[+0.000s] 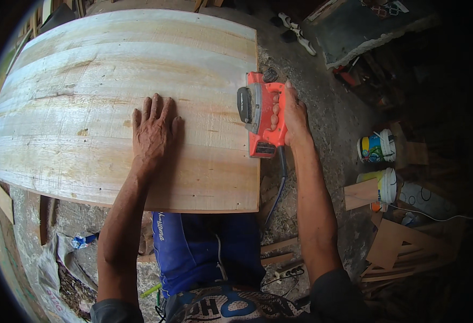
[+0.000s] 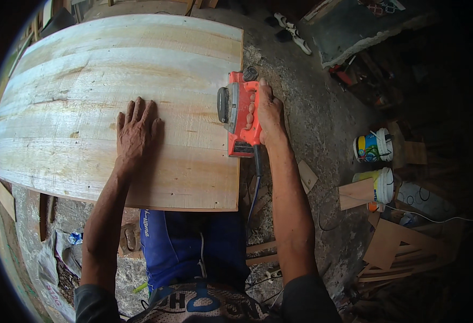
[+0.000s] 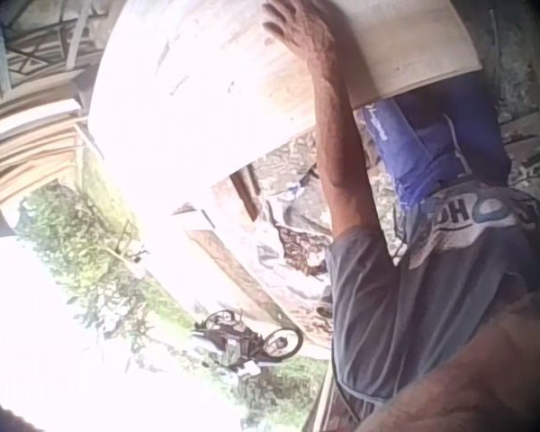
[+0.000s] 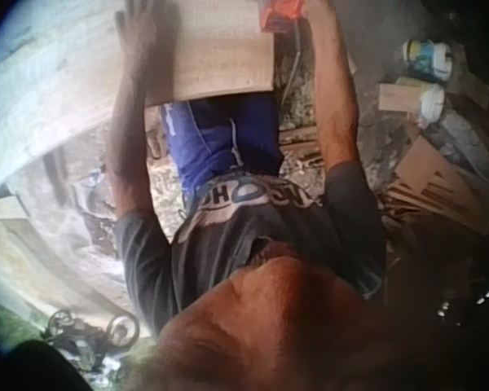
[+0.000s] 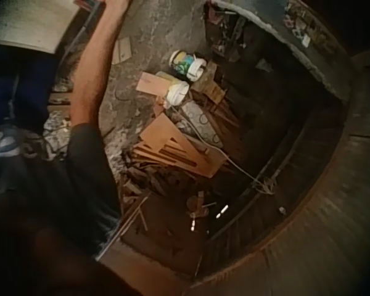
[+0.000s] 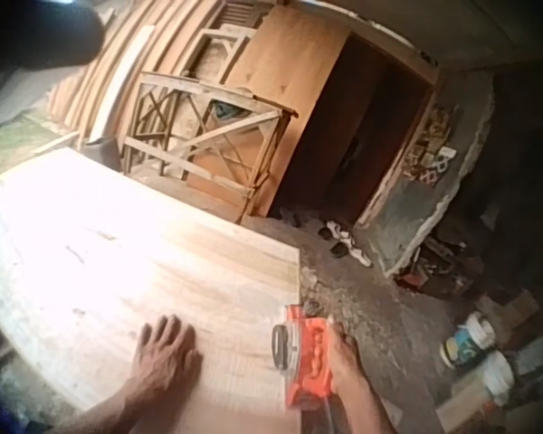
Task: The person hammers nails into a wooden board to attach a frame, then uses a power planer to smooth the board's surface. The person repositions the board and continues planing along its edges.
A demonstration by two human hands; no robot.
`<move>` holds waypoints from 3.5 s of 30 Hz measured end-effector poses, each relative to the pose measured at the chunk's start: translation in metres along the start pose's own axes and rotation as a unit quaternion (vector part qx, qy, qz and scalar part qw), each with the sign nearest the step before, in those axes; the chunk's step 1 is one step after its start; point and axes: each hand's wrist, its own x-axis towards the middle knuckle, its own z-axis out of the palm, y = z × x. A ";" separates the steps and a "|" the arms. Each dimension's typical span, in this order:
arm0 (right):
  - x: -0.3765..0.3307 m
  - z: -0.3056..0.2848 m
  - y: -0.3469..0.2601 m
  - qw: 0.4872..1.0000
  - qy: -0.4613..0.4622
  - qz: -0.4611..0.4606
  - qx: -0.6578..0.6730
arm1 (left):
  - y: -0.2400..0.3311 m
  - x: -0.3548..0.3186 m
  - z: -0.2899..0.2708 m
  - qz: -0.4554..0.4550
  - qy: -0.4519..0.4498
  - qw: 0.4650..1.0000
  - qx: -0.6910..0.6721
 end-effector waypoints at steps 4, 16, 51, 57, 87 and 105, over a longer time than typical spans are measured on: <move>0.017 0.004 -0.003 1.000 0.014 0.009 -0.009 | -0.001 0.000 0.001 -0.003 -0.003 1.000 0.008; 0.071 0.015 -0.023 1.000 0.001 0.000 -0.016 | -0.001 0.001 0.001 0.004 -0.002 1.000 -0.019; 0.284 0.053 -0.085 1.000 0.006 -0.017 -0.013 | 0.003 0.007 -0.011 0.000 -0.074 0.997 -0.018; 0.316 0.062 -0.095 0.999 0.020 -0.035 -0.030 | 0.004 0.008 -0.015 -0.007 -0.097 0.995 -0.012; 0.380 0.059 -0.109 0.997 -0.010 -0.075 0.030 | 0.011 0.014 -0.019 -0.026 -0.137 0.990 -0.016; -0.011 -0.172 0.080 0.991 0.014 -0.128 0.038 | 0.011 0.010 -0.020 -0.018 -0.121 0.992 0.021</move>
